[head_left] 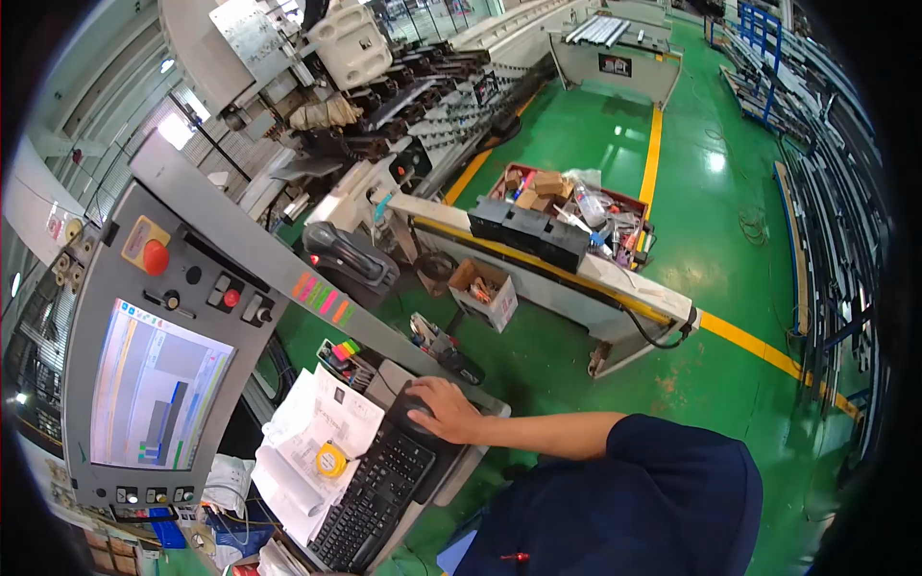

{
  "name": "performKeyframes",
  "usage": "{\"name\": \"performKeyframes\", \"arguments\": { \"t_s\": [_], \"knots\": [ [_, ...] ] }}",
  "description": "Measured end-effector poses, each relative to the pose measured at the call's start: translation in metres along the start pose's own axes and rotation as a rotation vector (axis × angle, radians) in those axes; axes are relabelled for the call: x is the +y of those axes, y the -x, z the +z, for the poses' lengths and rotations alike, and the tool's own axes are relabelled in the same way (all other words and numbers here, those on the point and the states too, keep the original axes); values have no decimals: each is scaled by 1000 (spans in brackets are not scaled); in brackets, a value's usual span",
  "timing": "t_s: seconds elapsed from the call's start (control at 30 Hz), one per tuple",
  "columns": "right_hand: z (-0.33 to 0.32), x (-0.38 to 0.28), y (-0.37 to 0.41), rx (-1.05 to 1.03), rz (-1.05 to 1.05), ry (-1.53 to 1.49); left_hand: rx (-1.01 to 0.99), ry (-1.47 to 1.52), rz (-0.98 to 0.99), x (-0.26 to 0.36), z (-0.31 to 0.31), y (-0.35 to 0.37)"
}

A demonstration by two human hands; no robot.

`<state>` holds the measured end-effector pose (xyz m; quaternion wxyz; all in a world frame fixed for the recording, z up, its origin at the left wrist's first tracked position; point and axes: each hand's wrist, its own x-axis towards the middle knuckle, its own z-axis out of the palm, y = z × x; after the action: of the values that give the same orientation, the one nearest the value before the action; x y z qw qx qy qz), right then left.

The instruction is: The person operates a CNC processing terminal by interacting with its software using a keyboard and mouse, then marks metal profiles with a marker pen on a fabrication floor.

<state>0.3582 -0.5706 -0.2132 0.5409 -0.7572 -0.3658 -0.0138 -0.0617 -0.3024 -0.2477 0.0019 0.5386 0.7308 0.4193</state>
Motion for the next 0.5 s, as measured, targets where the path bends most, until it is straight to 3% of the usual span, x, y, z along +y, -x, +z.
{"name": "performKeyframes", "arguments": {
  "t_s": [0.13,0.33,0.5],
  "knots": [
    [-3,-1,5,34,-13,-15,-46,-179,-4,25,-27,12],
    [-5,-1,5,8,-45,-20,-49,2,-102,30,-28,15],
    [-5,-4,7,-3,-54,9,16,64,-60,2,-7,-1]
  ]
}}
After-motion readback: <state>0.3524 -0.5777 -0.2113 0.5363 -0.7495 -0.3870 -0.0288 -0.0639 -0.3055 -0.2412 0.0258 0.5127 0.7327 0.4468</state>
